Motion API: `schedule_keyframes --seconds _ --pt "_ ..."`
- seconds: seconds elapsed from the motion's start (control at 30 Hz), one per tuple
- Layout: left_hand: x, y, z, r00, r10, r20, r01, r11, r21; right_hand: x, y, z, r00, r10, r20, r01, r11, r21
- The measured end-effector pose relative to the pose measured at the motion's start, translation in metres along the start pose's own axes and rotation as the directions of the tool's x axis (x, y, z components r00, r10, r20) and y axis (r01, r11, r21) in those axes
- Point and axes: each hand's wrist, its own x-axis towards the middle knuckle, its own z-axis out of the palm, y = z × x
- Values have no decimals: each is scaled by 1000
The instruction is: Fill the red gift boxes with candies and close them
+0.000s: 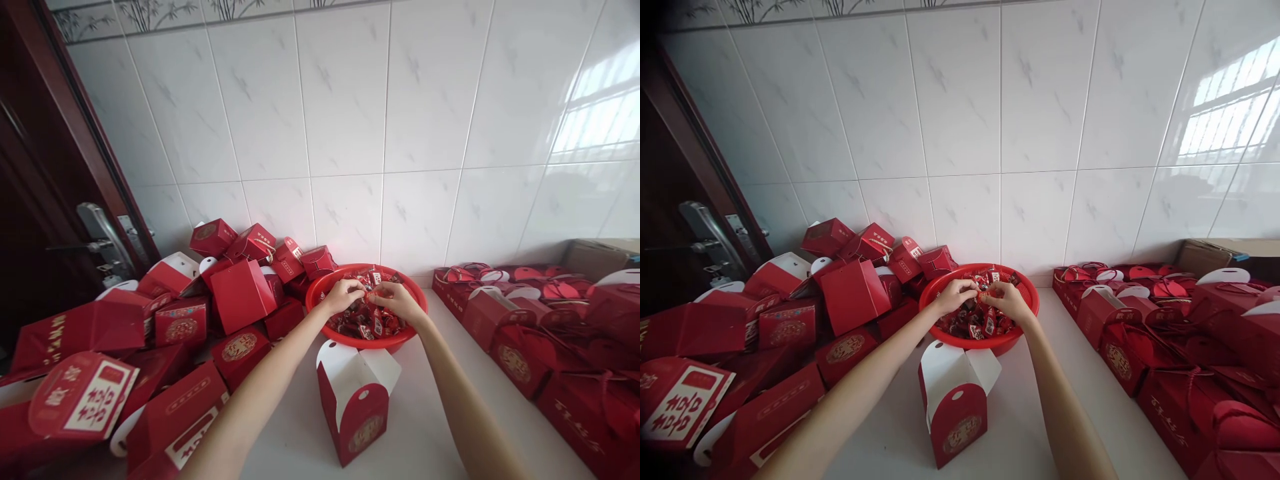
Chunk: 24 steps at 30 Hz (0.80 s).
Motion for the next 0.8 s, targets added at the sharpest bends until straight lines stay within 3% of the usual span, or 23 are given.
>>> schedule_keyframes --seconds 0.17,0.3,0.47,0.63,0.8 --pt "1 -7 1 999 37 -27 -38 998 -42 -2 -2 -2 1000 0 1 -1 1000 26" --pt "3 -11 3 997 55 -49 -58 995 -83 -4 -6 -4 996 69 -54 -55 972 229" --pt "3 -8 3 998 42 -42 -45 996 -76 -4 -5 -1 992 105 69 -120 954 276" --pt "4 -12 3 996 -81 -39 82 997 13 -6 -10 -1 982 190 -9 -177 929 326" --pt "4 -29 5 965 -261 -4 255 940 227 -6 -15 -2 953 279 -115 -210 887 412"
